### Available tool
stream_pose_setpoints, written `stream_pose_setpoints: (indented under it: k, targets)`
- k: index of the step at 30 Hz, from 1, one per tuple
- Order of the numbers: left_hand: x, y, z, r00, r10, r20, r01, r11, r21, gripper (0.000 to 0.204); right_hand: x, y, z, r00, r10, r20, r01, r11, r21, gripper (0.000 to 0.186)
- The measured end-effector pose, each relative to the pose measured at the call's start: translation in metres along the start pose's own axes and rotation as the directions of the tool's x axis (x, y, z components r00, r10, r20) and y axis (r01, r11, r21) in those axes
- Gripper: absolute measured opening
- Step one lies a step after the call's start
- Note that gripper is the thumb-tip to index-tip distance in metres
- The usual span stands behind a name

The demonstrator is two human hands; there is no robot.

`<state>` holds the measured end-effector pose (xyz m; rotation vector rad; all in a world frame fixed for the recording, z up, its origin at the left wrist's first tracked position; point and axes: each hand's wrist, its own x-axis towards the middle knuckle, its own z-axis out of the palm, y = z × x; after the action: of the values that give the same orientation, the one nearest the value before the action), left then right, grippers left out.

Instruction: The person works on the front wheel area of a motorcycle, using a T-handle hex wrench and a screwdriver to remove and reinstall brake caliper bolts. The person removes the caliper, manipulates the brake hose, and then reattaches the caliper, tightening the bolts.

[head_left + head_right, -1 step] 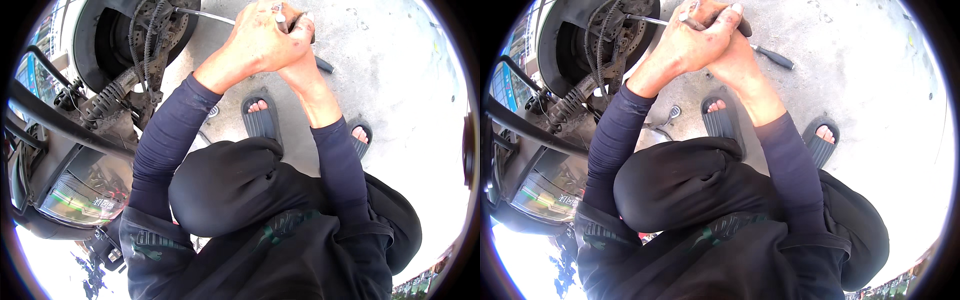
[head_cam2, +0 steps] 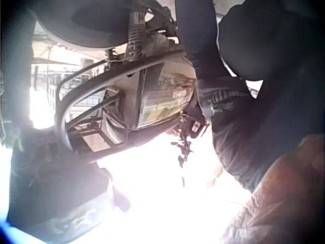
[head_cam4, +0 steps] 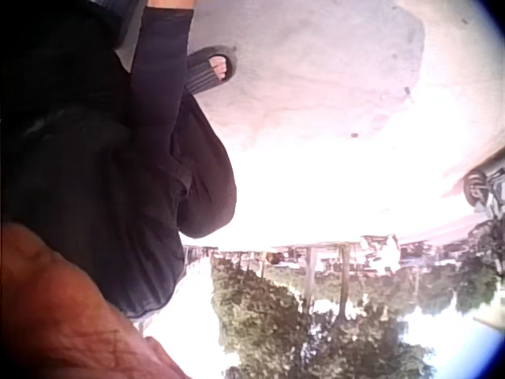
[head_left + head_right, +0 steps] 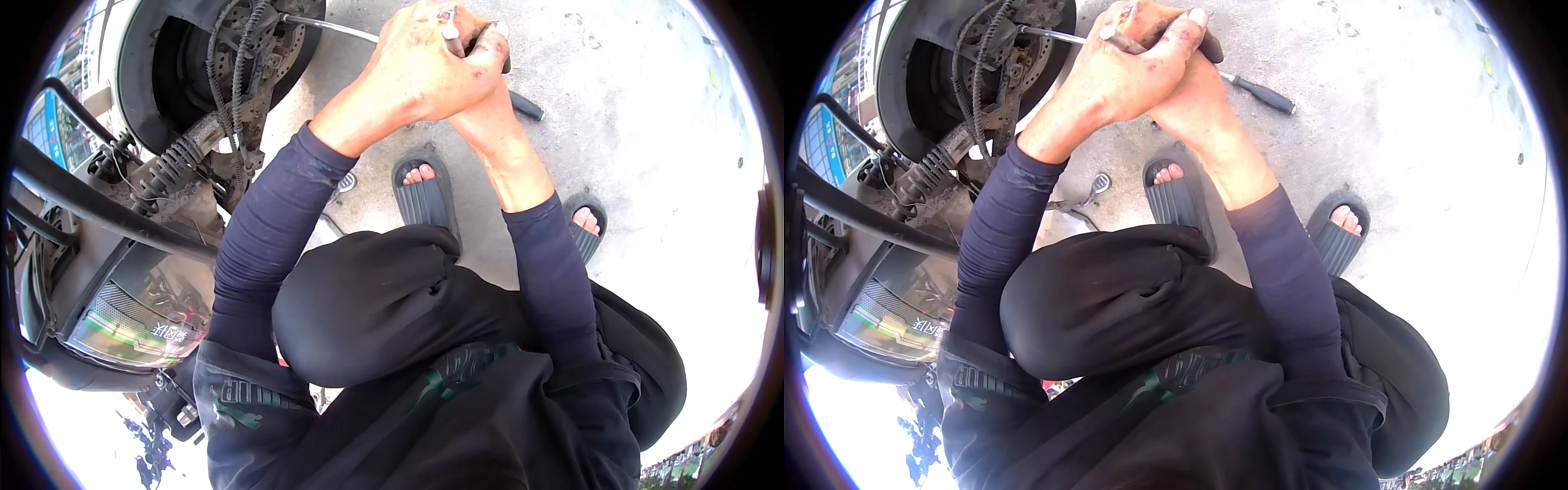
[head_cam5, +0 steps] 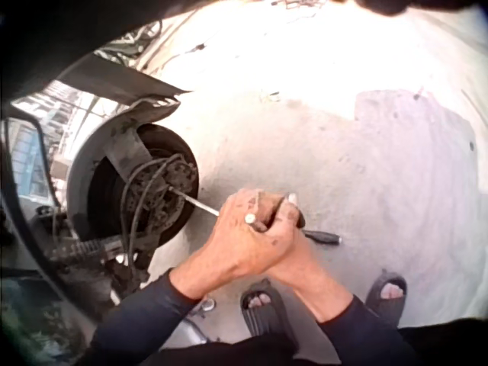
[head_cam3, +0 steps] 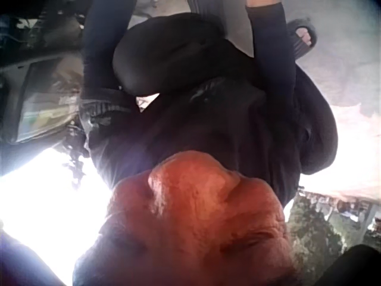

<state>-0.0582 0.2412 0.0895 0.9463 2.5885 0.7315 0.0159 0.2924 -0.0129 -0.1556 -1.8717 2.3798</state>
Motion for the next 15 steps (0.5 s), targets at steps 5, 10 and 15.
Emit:
stream_pose_setpoints:
  k: [5, 10, 15]
  targets:
    - [-0.004, 0.001, -0.006, 0.983, 0.106, 0.148, -0.126, 0.983, 0.134, 0.029, 0.004, 0.011, -0.001, 0.994, -0.1, 0.041, 0.109, 0.93, -0.35, 0.039]
    - [-0.012, -0.004, -0.001, 0.999, 0.004, -0.04, -0.002, 0.998, 0.057, 0.034, 0.024, -0.01, -0.015, 0.984, 0.126, 0.127, -0.158, 0.946, 0.283, 0.023]
    - [-0.054, 0.006, -0.007, 0.988, -0.043, -0.149, 0.06, 0.993, 0.106, 0.057, 0.045, -0.016, -0.079, 0.849, 0.007, 0.528, 0.286, 0.835, -0.471, 0.031]
